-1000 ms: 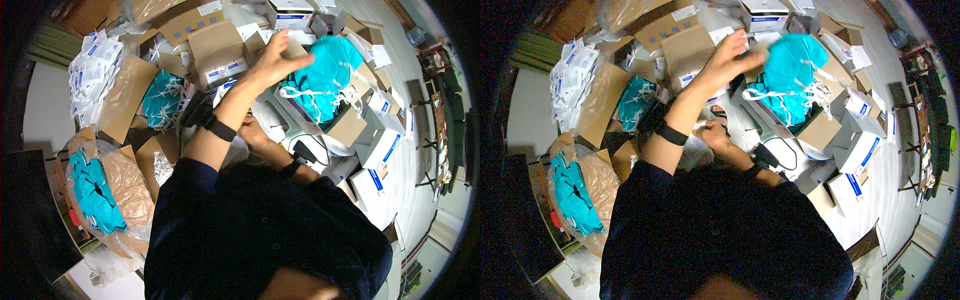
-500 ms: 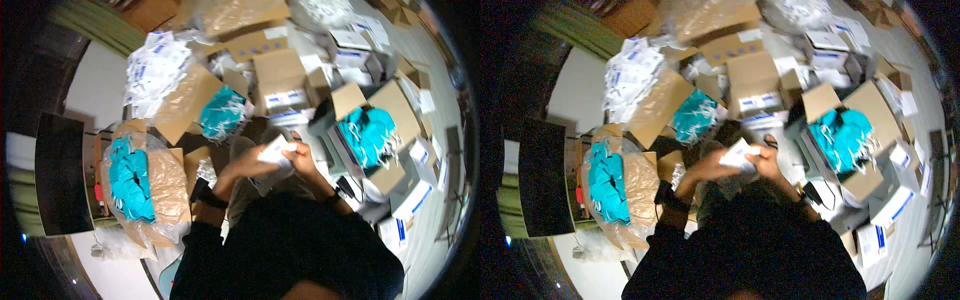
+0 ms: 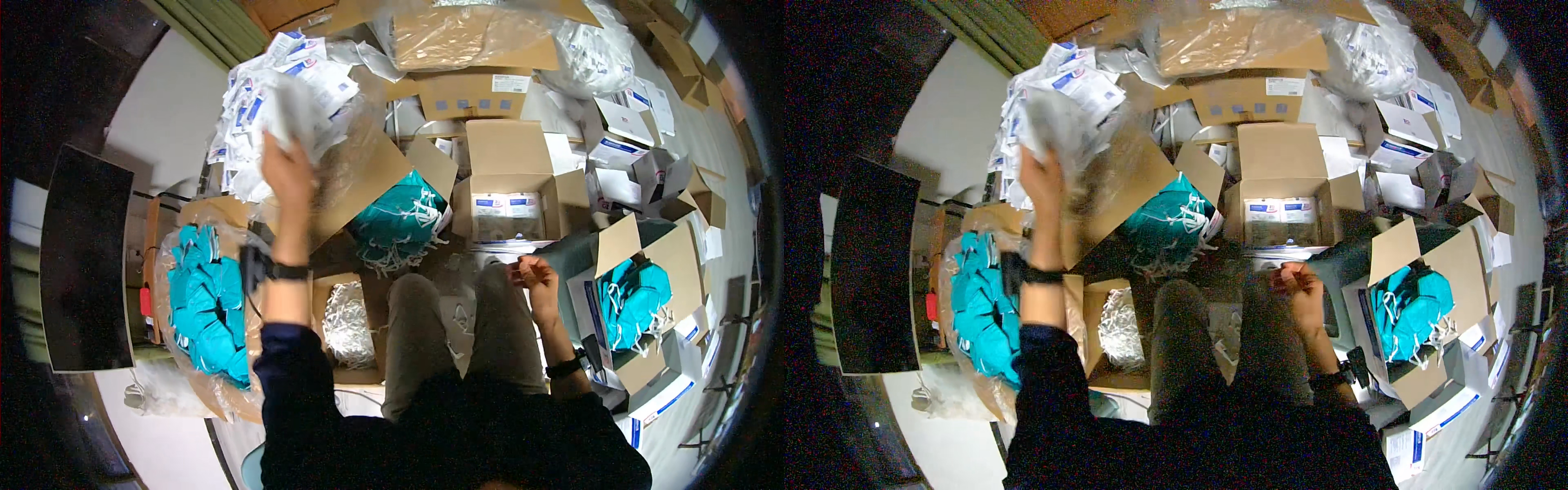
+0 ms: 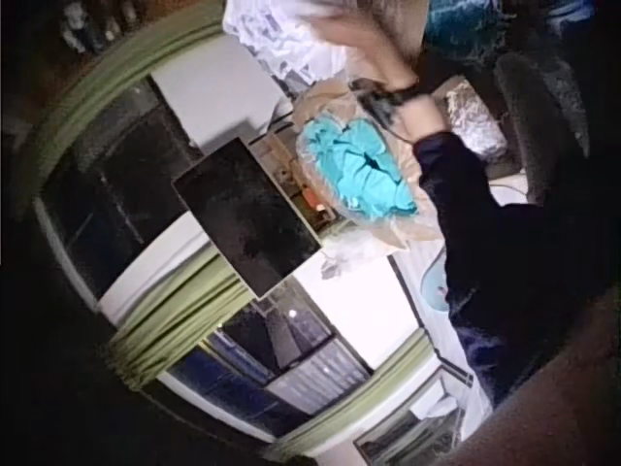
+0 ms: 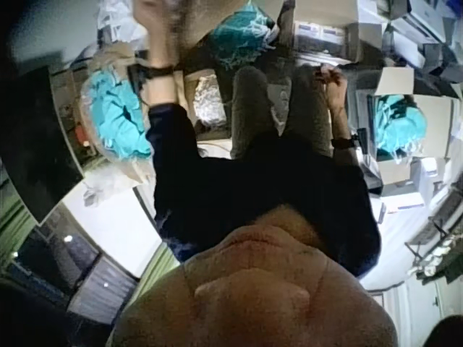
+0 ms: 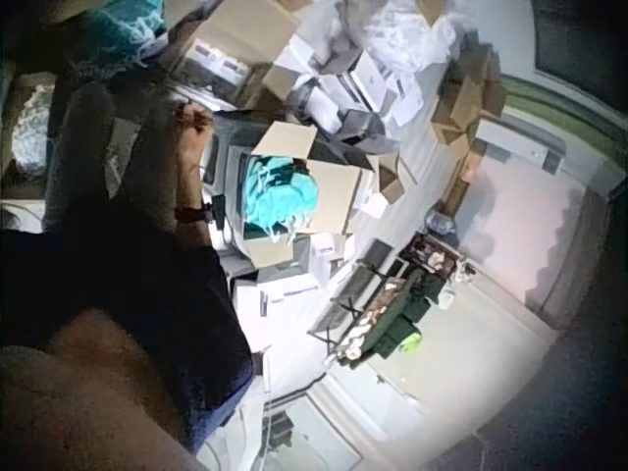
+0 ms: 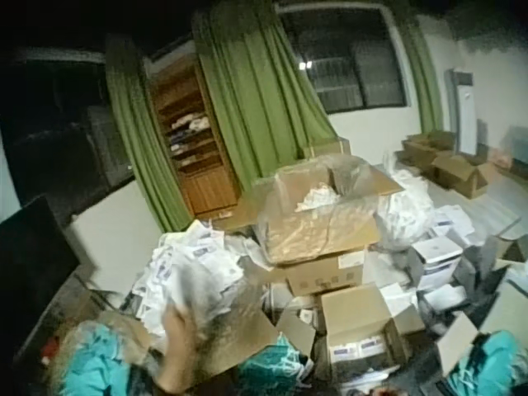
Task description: Unpacking medical masks from individual packets and small boxes and sorting them into a larger cardboard box.
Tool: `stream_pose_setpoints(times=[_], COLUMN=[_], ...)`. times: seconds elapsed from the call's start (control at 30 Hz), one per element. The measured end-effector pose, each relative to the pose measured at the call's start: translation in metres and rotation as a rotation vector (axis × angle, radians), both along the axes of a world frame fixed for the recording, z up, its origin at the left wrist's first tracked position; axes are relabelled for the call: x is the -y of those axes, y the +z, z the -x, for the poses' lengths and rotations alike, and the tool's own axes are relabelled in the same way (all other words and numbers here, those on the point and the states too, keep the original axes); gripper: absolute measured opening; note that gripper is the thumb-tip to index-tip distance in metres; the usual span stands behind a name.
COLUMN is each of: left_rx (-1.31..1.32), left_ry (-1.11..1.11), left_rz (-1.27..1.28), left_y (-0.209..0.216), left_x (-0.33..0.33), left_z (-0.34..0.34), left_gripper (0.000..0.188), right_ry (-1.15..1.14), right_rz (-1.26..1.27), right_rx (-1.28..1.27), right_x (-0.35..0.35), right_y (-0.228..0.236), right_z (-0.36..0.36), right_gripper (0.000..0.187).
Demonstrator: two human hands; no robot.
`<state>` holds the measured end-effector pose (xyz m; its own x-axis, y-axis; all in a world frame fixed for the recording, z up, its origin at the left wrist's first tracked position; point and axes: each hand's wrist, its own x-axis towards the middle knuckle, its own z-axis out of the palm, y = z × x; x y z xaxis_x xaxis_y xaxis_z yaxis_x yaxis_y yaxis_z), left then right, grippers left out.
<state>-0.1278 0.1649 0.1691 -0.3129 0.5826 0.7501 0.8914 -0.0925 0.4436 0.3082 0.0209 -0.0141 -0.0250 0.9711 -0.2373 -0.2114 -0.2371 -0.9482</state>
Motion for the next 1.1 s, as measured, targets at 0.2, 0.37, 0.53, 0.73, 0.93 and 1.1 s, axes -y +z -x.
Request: stream_pose_setpoints(times=[0.2, 0.37, 0.53, 0.73, 0.93, 1.1], left_rx=[-0.525, 0.010, 0.184, 0.174, 0.129, 0.113], left_ry=[0.297, -0.383, -0.454, -0.584, -0.655, -0.551], left_rz=[0.244, 0.896, 1.349, 1.263, 1.143, 1.098], left_y=[-0.024, -0.141, -0.221, -0.242, -0.237, -0.213], left_x=[-0.159, -0.246, -0.245, -0.236, -0.218, -0.231], left_z=[0.137, 0.132, 0.215, 0.226, 0.225, 0.203], left_gripper=[0.057, 0.061, 0.056, 0.057, 0.058, 0.057], right_ry=[-0.144, -0.132, 0.254, -0.081, 0.120, 0.028], right_rz=[0.092, 0.116, 0.299, 0.573, 0.757, 0.720], right_rx=[0.197, 0.433, 1.099, 1.691, 1.222, 1.293], right_x=[-0.071, -0.143, -0.221, -0.232, -0.250, -0.247], right_y=[-0.031, -0.105, -0.182, -0.273, -0.246, -0.235], right_z=[-0.002, -0.032, -0.031, -0.030, -0.045, -0.041], right_gripper=[0.014, 0.017, 0.060, 0.085, 0.097, 0.085])
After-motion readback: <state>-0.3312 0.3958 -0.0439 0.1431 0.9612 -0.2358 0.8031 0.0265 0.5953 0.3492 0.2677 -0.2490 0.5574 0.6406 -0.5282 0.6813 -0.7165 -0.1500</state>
